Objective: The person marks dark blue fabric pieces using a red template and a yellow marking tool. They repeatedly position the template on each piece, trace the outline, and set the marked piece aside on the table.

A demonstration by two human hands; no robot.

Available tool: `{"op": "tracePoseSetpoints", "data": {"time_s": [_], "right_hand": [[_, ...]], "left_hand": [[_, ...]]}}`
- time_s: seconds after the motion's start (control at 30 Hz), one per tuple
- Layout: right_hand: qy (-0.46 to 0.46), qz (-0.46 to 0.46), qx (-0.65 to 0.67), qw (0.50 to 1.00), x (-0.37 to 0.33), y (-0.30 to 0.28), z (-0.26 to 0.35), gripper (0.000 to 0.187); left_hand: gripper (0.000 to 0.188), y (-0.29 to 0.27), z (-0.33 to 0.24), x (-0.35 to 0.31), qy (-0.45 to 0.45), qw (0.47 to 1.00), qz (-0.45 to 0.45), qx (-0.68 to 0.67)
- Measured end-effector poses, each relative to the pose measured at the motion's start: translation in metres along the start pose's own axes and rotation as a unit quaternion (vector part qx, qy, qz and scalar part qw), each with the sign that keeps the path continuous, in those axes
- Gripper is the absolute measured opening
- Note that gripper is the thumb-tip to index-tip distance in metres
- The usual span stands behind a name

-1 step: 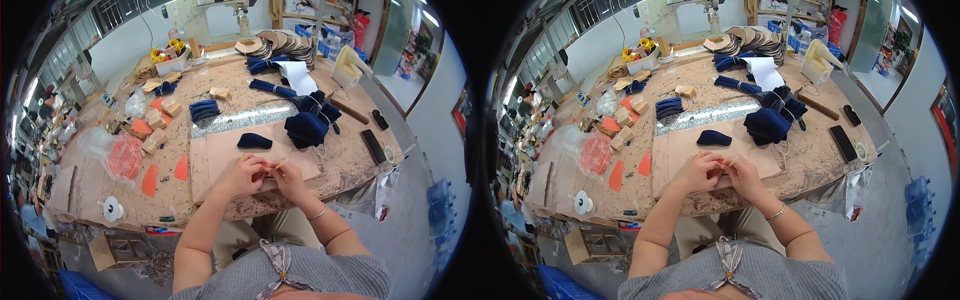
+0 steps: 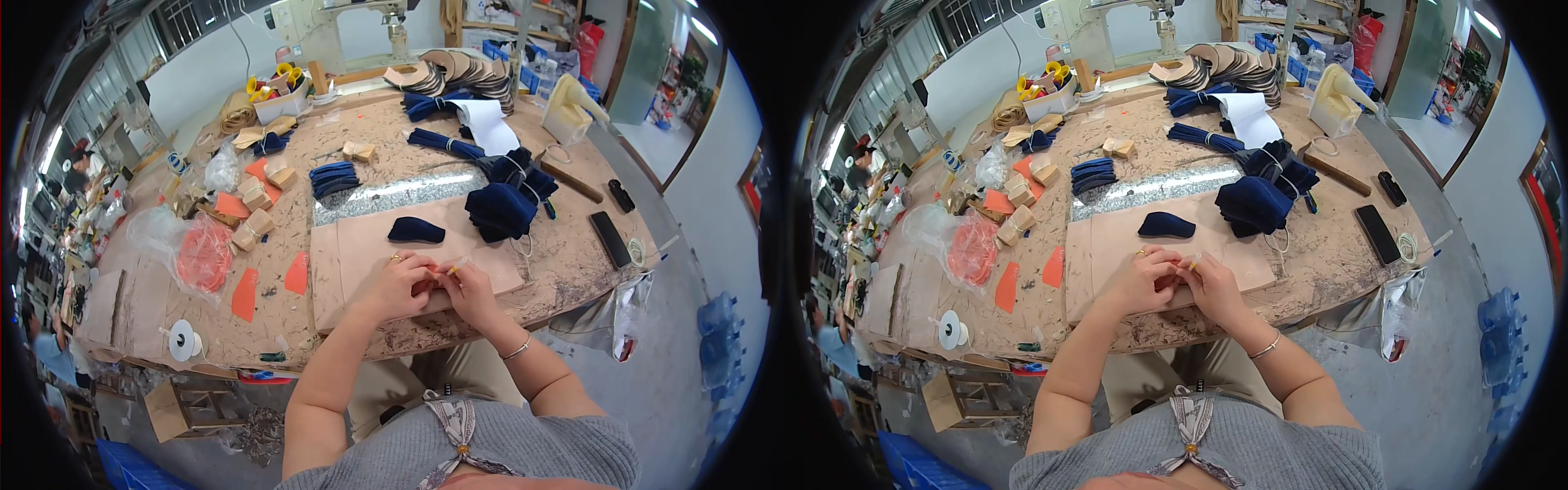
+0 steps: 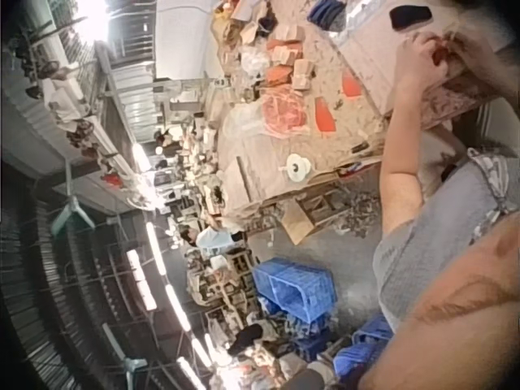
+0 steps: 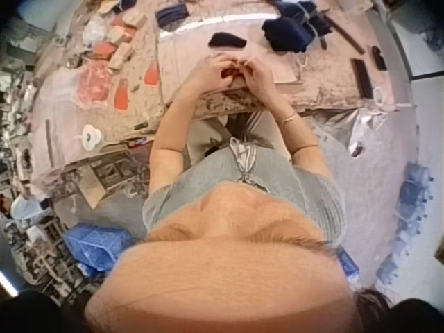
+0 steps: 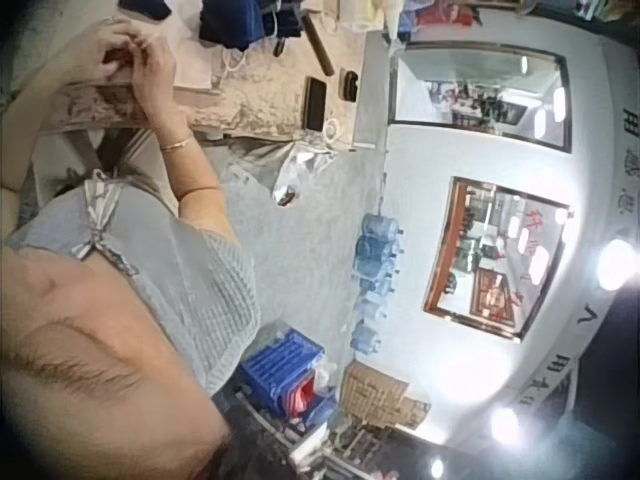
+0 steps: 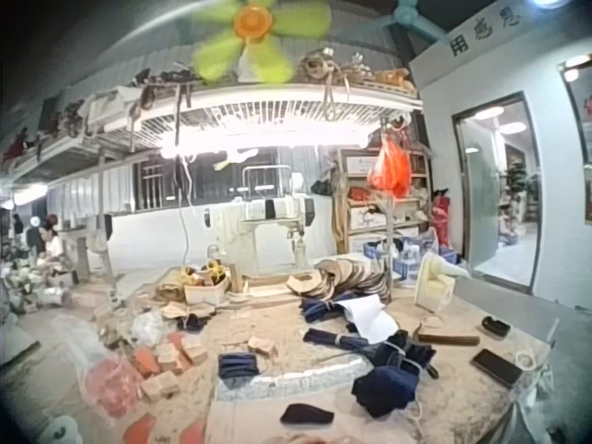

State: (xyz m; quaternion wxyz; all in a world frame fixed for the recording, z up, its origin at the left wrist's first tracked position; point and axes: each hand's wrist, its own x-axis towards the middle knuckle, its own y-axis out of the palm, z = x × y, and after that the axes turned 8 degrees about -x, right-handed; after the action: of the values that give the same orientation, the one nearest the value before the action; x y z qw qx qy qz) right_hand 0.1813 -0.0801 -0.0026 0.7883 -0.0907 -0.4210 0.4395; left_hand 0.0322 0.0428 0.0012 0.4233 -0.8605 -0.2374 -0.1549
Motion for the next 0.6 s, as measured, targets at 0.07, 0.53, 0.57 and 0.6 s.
{"op": "tracePoseSetpoints", "data": {"time_s": [0.07, 0.53, 0.57, 0.6], "right_hand": [[-0.008, 0.002, -0.012, 1.000, 0.001, 0.003, 0.002, 0.009], [0.098, -0.058, 0.077, 0.991, -0.002, 0.001, -0.013, 0.008], [0.131, -0.084, 0.077, 0.985, -0.001, -0.003, -0.022, 0.009], [0.115, -0.076, 0.050, 0.989, 0.003, -0.006, -0.031, 0.014]], "left_hand": [[0.020, 0.003, 0.004, -0.001, 0.000, 1.000, -0.013, -0.009], [0.020, 0.000, 0.005, -0.004, 0.004, 0.999, -0.019, -0.038], [0.021, 0.002, 0.009, -0.003, 0.004, 0.999, -0.020, -0.049], [0.029, -0.001, 0.013, -0.005, -0.031, 0.996, -0.018, -0.084]]}}
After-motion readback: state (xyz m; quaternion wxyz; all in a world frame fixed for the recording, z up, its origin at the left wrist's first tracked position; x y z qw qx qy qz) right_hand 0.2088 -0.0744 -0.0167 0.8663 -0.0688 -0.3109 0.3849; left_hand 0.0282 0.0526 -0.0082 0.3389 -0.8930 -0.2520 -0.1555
